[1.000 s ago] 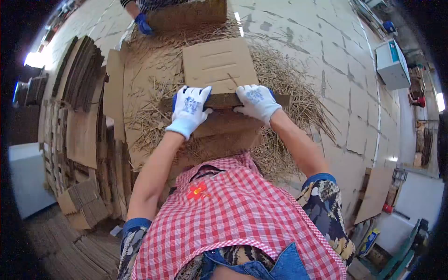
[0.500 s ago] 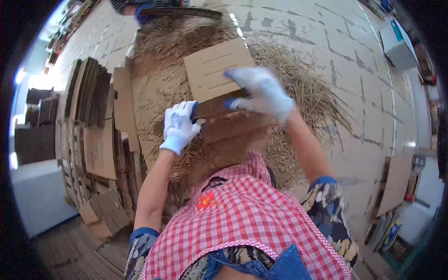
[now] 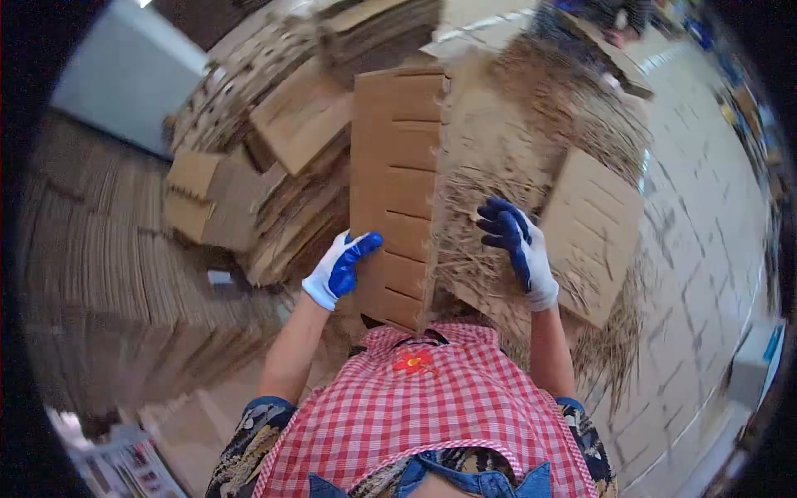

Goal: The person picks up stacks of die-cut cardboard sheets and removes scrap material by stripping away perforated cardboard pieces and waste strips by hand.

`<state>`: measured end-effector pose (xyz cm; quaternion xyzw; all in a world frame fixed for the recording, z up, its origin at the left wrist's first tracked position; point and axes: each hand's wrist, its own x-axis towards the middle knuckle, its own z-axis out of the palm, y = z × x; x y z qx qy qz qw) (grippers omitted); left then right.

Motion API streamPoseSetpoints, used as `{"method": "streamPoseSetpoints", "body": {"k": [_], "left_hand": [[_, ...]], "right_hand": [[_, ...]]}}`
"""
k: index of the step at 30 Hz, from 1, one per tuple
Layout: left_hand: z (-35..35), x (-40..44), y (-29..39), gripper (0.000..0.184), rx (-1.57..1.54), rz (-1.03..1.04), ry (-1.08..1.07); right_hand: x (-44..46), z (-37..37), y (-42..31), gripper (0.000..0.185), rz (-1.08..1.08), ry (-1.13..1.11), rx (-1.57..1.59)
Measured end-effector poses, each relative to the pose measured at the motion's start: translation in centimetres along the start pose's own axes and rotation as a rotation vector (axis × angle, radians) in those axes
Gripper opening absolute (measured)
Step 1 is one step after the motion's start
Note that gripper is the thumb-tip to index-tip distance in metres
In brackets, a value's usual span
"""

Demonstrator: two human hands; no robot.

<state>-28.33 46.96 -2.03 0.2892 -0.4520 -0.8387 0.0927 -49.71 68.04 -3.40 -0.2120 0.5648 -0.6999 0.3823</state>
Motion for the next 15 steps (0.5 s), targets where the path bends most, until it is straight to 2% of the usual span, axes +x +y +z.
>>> {"method": "streamPoseSetpoints", "body": {"k": [3, 4, 5, 8, 9, 11, 12, 15], "left_hand": [[-11.0, -5.2, 1.6, 0.035, 0.057, 0.143, 0.071], [-13.4, -6.6, 1.9, 0.036, 0.109, 0.177, 0.088], [-16.1, -8.1, 2.5, 0.036, 0.084, 0.195, 0.1], [-19.1, -13.5, 4.0, 0.05, 0.371, 0.257, 0.205], [-20.2, -15.2, 4.2, 0.05, 0.348, 0.258, 0.237], [-23.0, -18.3, 4.8, 0.059, 0.719, 0.283, 0.328], [-25.0, -19.8, 5.2, 0.063, 0.906, 0.279, 0.371], [-29.5, -23.2, 2.1, 0.066, 0.937, 0.201, 0.507]], "right_hand": [[6.9, 12.0, -1.2, 0.049, -0.129, -0.258, 0.247], [8.1, 15.3, -1.9, 0.049, -0.127, -0.287, 0.221], [9.1, 19.2, -2.6, 0.052, -0.085, -0.31, 0.168], [10.6, 26.4, -4.1, 0.056, 0.042, -0.386, 0.058], [11.2, 28.6, -4.2, 0.056, 0.159, -0.544, 0.228], [12.3, 33.0, -3.9, 0.058, 0.406, -0.841, 0.572], [12.9, 35.5, -3.3, 0.058, 0.438, -0.864, 0.564], [13.3, 40.2, -1.7, 0.055, 0.176, -0.929, 0.247]]}}
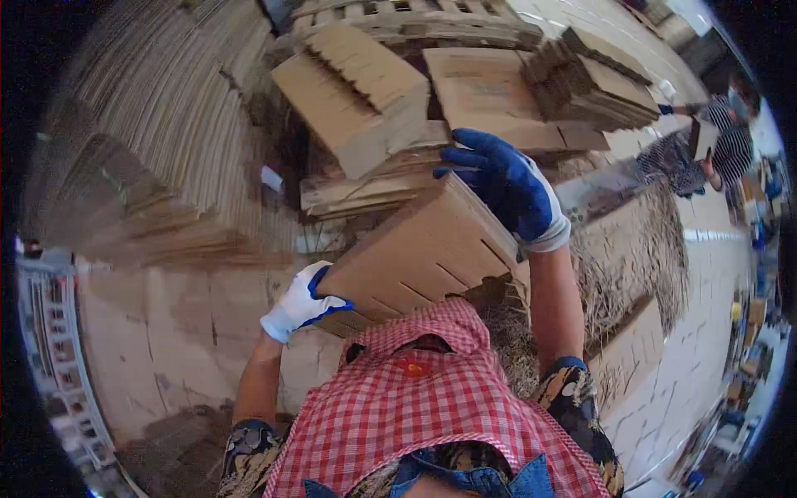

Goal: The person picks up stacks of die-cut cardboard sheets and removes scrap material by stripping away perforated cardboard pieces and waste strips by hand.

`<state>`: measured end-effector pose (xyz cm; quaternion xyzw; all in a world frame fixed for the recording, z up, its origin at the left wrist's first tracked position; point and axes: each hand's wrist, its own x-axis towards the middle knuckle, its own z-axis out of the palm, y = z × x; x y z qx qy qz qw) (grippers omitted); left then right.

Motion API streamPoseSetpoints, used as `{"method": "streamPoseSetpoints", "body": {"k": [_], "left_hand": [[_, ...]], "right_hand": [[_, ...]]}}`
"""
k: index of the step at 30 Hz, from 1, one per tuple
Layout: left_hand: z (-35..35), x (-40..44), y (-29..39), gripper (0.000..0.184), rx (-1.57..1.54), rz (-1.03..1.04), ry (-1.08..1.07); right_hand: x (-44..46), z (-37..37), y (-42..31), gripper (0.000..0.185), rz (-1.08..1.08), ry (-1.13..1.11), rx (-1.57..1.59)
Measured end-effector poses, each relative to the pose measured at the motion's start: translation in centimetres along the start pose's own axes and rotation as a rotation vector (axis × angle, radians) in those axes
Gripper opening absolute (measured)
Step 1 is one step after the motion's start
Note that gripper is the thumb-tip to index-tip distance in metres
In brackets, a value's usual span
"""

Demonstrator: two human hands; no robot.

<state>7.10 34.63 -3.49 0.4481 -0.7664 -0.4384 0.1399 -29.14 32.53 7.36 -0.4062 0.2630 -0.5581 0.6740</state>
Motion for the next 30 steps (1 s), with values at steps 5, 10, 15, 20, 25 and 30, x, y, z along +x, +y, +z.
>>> {"method": "streamPoseSetpoints", "body": {"k": [5, 10, 15, 20, 25, 30], "left_hand": [[-4.1, -1.3, 2.1, 0.055, -0.003, -0.253, 0.055], [-5.0, -0.4, -2.1, 0.042, -0.813, -0.358, 0.435], [-7.9, 10.3, -0.9, 0.04, -1.342, -0.194, 0.657], [-10.8, 20.6, -0.3, 0.039, -1.512, -0.16, 0.556], [-12.3, 25.1, -0.3, 0.04, -1.547, -0.215, 0.536], [-12.9, 27.3, -2.2, 0.044, -1.505, -0.337, 0.515]], "right_hand": [[6.2, -4.9, 3.5, 0.046, -0.143, -0.184, 0.42], [8.6, -11.8, 3.9, 0.033, -0.027, 0.336, -0.957], [16.6, -12.8, 3.4, 0.037, 0.059, 0.451, -0.491], [28.1, -16.6, 4.7, 0.04, -0.084, 0.248, -0.794], [34.7, -19.6, 9.7, 0.038, -0.101, 0.071, -1.057], [35.5, -19.3, 12.5, 0.037, 0.128, -0.059, -0.855]]}}
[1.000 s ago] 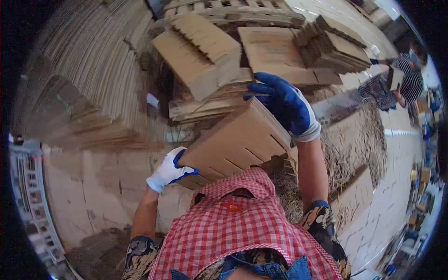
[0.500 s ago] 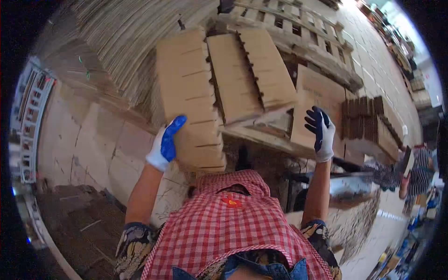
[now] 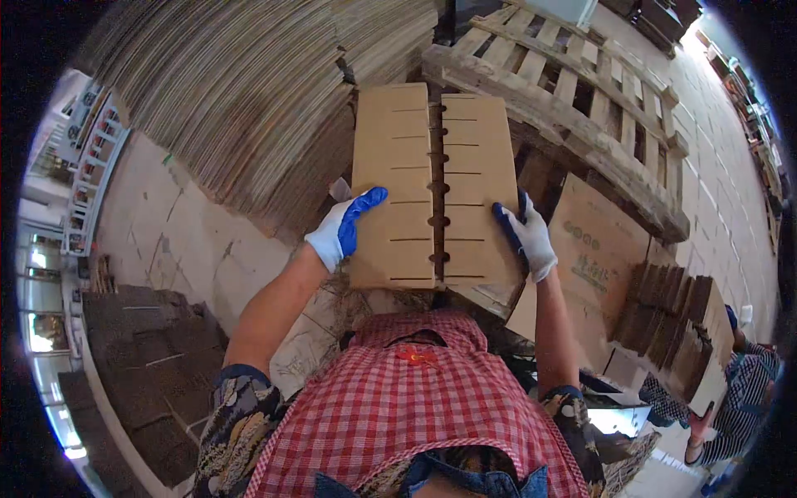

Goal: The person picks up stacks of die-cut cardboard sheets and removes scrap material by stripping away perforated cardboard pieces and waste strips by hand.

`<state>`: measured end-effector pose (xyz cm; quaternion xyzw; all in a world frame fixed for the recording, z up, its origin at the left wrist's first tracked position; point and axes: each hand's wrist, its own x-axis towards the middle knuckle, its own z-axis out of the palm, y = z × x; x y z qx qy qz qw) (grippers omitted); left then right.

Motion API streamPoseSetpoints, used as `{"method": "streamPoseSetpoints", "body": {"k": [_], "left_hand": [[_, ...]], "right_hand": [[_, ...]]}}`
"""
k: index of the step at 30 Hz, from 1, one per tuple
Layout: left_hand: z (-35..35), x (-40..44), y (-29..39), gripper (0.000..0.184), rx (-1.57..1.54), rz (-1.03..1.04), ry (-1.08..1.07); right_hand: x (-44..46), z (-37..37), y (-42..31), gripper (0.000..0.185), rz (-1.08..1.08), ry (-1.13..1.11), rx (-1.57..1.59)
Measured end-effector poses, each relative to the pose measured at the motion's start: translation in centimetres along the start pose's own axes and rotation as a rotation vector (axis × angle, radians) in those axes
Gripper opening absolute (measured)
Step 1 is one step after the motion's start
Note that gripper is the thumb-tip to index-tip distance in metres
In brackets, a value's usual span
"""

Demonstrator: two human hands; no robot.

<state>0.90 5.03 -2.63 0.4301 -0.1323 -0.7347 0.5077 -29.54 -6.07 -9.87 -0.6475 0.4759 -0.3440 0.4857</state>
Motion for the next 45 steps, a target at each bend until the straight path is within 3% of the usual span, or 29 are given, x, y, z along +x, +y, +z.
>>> {"method": "streamPoseSetpoints", "body": {"k": [1, 6, 9, 13, 17, 20, 21, 24, 28, 30, 33, 36, 37, 40, 45], "left_hand": [[0.2, 0.2, 0.0, 0.044, 0.001, -0.002, 0.011], [0.9, 0.9, -0.3, 0.042, 0.021, -0.042, 0.086], [0.7, 1.3, -0.3, 0.042, 0.037, -0.066, 0.143], [0.9, 1.5, -0.4, 0.04, 0.089, -0.076, 0.167], [2.7, 0.3, 1.4, 0.048, 0.341, -0.071, 0.176], [3.0, 0.4, 3.9, 0.067, 1.389, -0.279, 0.337], [3.0, 0.6, 4.0, 0.067, 1.388, -0.286, 0.333], [3.3, 0.8, 4.3, 0.082, 1.945, -0.231, 0.378], [5.1, 0.5, 4.6, 0.08, 2.093, -0.227, 0.407], [5.5, 0.3, 5.3, 0.075, 2.054, -0.273, 0.432], [4.2, 0.3, 5.4, 0.067, 1.973, -0.37, 0.473], [-1.3, 1.2, 2.0, 0.064, 1.225, 0.336, 0.525], [-2.3, 1.6, 0.7, 0.064, 1.222, 0.33, 0.525], [-2.5, 2.8, -3.0, 0.059, 0.718, 0.345, 0.373], [-1.5, 3.0, -3.7, 0.057, 0.399, 0.249, 0.327]], "right_hand": [[0.0, 0.3, 0.0, 0.037, -0.011, -0.065, 0.134], [-0.4, -0.2, -0.3, 0.038, 0.051, -0.092, 0.091], [0.0, -0.3, 1.4, 0.064, -0.011, -0.115, 0.054], [-0.1, -0.3, 1.1, 0.068, -0.017, -0.103, -0.074], [-0.1, -0.3, 0.2, 0.068, 0.005, -0.096, -0.073], [0.0, -0.2, 1.0, 0.069, -0.004, -0.1, -0.054], [-0.1, -0.2, 1.2, 0.07, -0.007, -0.099, -0.042], [-0.1, -0.4, 1.5, 0.069, 0.03, -0.106, -0.125], [0.0, -0.4, 1.4, 0.068, 0.033, -0.095, -0.14], [0.0, -0.3, 0.9, 0.067, 0.028, -0.09, -0.126], [-0.4, -0.7, -1.4, 0.045, 0.077, -0.134, -0.082], [-0.6, -0.3, -1.4, 0.045, 0.083, -0.128, 0.032], [-0.6, -0.2, -1.4, 0.044, 0.08, -0.127, 0.085], [-0.5, -0.4, -1.6, 0.044, 0.098, -0.132, 0.032], [-0.8, -0.6, -3.2, 0.042, 0.073, -0.155, 0.062]]}}
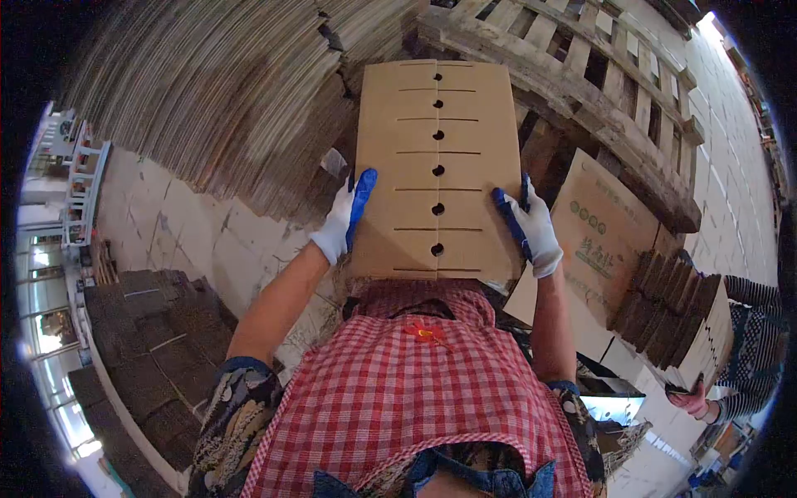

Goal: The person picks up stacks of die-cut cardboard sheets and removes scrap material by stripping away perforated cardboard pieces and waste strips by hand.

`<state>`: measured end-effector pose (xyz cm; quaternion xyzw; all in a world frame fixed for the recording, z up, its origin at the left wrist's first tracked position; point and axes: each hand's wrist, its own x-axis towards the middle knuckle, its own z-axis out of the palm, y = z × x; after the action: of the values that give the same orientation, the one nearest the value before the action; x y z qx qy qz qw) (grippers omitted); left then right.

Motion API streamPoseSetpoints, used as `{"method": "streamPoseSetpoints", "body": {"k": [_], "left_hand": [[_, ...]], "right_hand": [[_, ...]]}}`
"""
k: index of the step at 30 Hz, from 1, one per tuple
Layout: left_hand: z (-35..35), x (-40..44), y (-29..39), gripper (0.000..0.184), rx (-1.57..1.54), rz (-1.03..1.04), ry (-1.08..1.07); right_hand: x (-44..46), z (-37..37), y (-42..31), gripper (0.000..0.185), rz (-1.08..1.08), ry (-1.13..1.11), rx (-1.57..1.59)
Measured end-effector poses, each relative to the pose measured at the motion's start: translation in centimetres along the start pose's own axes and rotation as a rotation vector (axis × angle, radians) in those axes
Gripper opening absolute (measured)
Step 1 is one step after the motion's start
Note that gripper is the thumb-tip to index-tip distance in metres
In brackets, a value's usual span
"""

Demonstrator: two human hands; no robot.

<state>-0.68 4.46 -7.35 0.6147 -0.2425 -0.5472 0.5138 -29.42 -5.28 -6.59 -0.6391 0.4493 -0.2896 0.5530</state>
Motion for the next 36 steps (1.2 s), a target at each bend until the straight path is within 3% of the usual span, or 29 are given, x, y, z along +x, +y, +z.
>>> {"method": "streamPoseSetpoints", "body": {"k": [8, 11, 13, 16, 19, 24, 28, 32, 34, 36], "left_hand": [[-0.6, 0.3, -0.1, 0.054, -0.044, -0.056, -0.042], [-1.0, -0.2, 0.3, 0.05, -0.372, -0.082, -0.211], [-1.3, -1.0, 0.7, 0.049, -0.402, -0.088, -0.228], [-1.1, -2.3, 0.3, 0.048, -0.459, -0.111, -0.263], [0.0, -3.1, -1.6, 0.05, -0.314, -0.042, -0.169], [0.3, -3.6, -0.5, 0.053, -0.269, -0.065, -0.248], [-1.0, -3.6, 0.0, 0.056, -0.378, -0.188, -0.314], [-4.9, -3.2, -2.8, 0.048, -0.255, 0.034, -0.291], [-8.0, -4.7, -5.6, 0.046, -0.225, -0.015, -0.011], [-11.7, -5.9, -10.1, 0.054, -0.251, -0.027, -0.004]], "right_hand": [[-0.2, -0.1, -1.2, 0.041, 0.075, -0.036, 0.053], [-0.2, -0.8, -0.1, 0.042, 0.034, 0.029, 0.104], [-0.3, -0.8, 0.8, 0.042, 0.024, 0.072, 0.133], [-1.2, 0.4, 1.3, 0.041, 0.05, 0.124, 0.456], [-1.7, 1.3, -0.4, 0.048, 0.128, 0.104, 0.41], [-0.9, 1.0, 1.2, 0.055, 0.107, 0.036, 0.251], [-1.7, -0.6, 2.1, 0.054, 0.035, 0.179, 0.294], [-6.8, -2.5, 2.5, 0.046, 0.209, 0.423, 0.561], [-11.1, 0.0, 2.2, 0.036, 0.138, 0.675, 0.644], [-15.9, 0.8, 7.9, 0.031, 0.074, 0.524, 0.235]]}}
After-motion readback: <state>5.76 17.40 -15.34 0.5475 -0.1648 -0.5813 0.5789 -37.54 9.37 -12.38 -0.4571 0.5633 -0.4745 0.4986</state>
